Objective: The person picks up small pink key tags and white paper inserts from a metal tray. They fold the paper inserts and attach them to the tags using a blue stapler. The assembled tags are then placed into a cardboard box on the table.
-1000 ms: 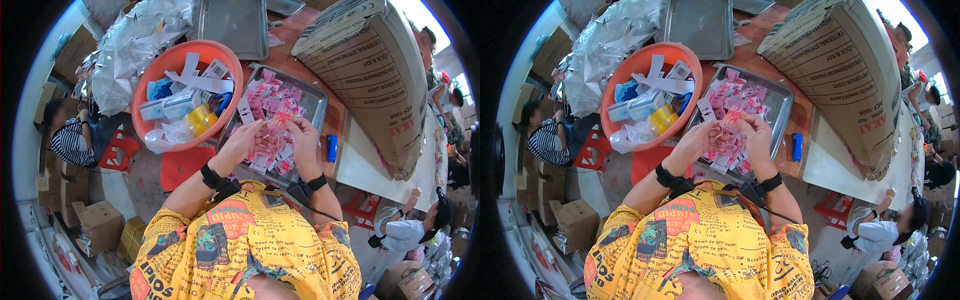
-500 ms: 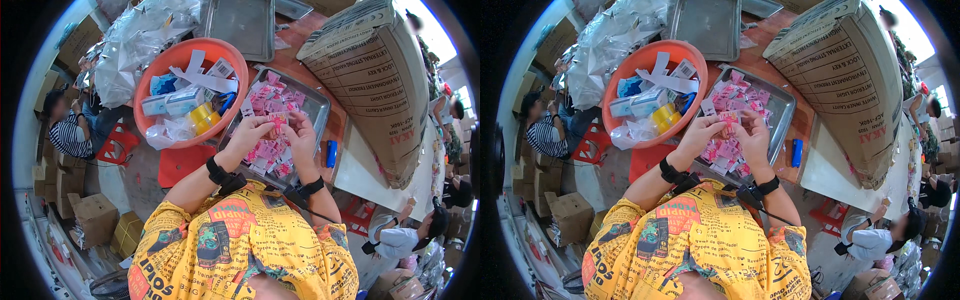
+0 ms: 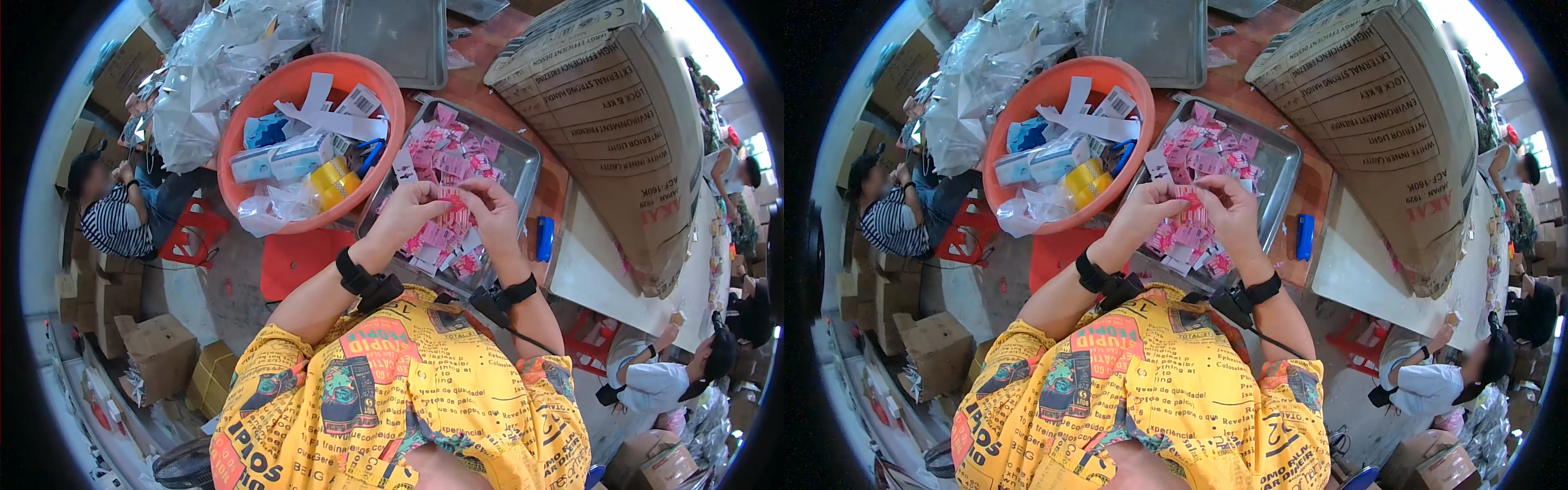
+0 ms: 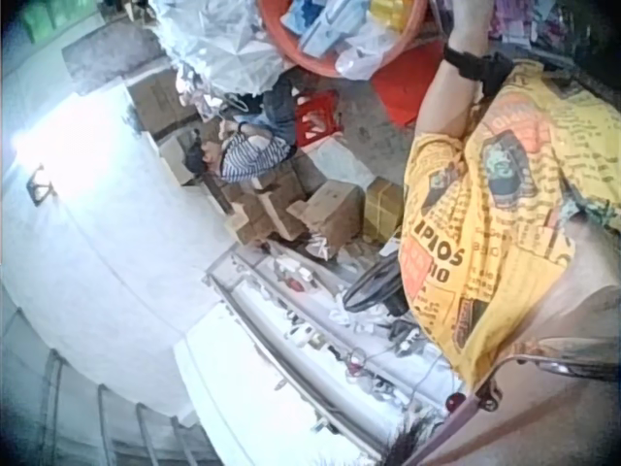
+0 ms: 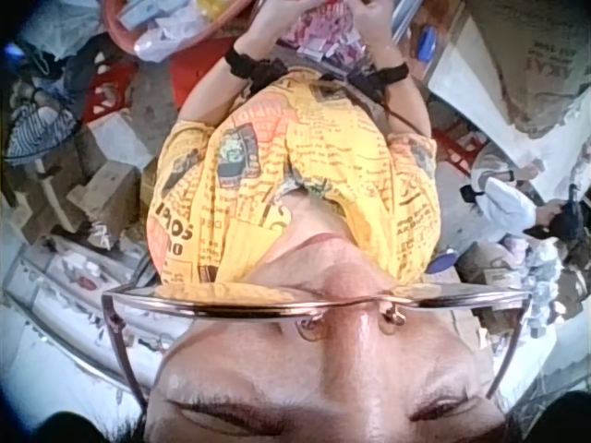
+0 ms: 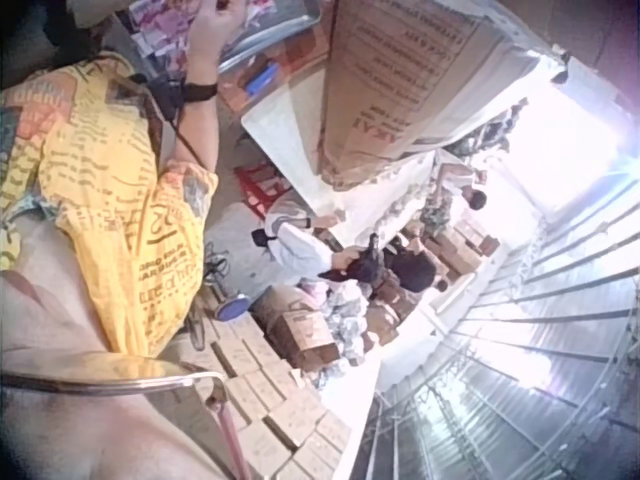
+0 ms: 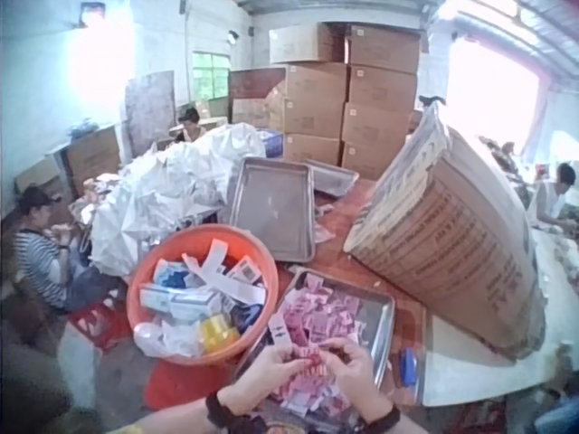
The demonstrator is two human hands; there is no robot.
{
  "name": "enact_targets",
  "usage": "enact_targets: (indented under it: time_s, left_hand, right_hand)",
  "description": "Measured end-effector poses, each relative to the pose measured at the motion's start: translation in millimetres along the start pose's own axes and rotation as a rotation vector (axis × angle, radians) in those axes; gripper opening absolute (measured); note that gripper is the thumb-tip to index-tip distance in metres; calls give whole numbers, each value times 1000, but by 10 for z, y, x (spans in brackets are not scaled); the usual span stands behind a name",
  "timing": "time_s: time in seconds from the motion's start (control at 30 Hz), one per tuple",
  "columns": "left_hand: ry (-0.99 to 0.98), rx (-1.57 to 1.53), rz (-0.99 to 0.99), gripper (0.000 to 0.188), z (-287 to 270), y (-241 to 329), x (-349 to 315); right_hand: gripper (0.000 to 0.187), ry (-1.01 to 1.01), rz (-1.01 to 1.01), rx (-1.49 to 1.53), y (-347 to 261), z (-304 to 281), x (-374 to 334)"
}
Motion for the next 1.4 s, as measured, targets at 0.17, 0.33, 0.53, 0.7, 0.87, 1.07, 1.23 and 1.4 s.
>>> enact_targets:
  time_s: [0.17,0.33,0.53,0.7,0.87,1.07,1.23,1.4]
  left_hand:
    - [-60,-239,-157,18,69,8,-46]
    - [-35,-239,-218,22,51,-70,-76]
    - [-30,-238,-170,20,51,-142,-72]
    - [-22,-378,-154,20,67,-190,-64]
    - [-36,-329,-169,18,141,-173,-101]
    - [-1,-362,-217,11,102,-230,-74]
    - [-13,-438,-213,8,88,-271,-87]
    - [-65,-399,-241,9,95,-319,-106]
  right_hand:
    - [11,83,65,5,-16,-105,-12]
    - [7,216,139,145,-53,-198,-55]
    - [5,269,131,220,21,-253,-74]
    - [8,386,153,346,83,-303,-107]
    - [11,463,176,440,140,-363,-107]
    - [11,482,180,448,147,-392,-120]
    - [10,481,182,424,147,-397,-146]
    - [9,467,187,417,134,-385,-145]
Point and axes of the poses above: each hand's wrist, its own x-axis towards the middle knuckle, its own z-axis out of the palm, y = z × x, the point moved 5 cm from there along x, towards the middle knuckle, and after that the axes turned 7 degrees about x, right-handed, at the moved point
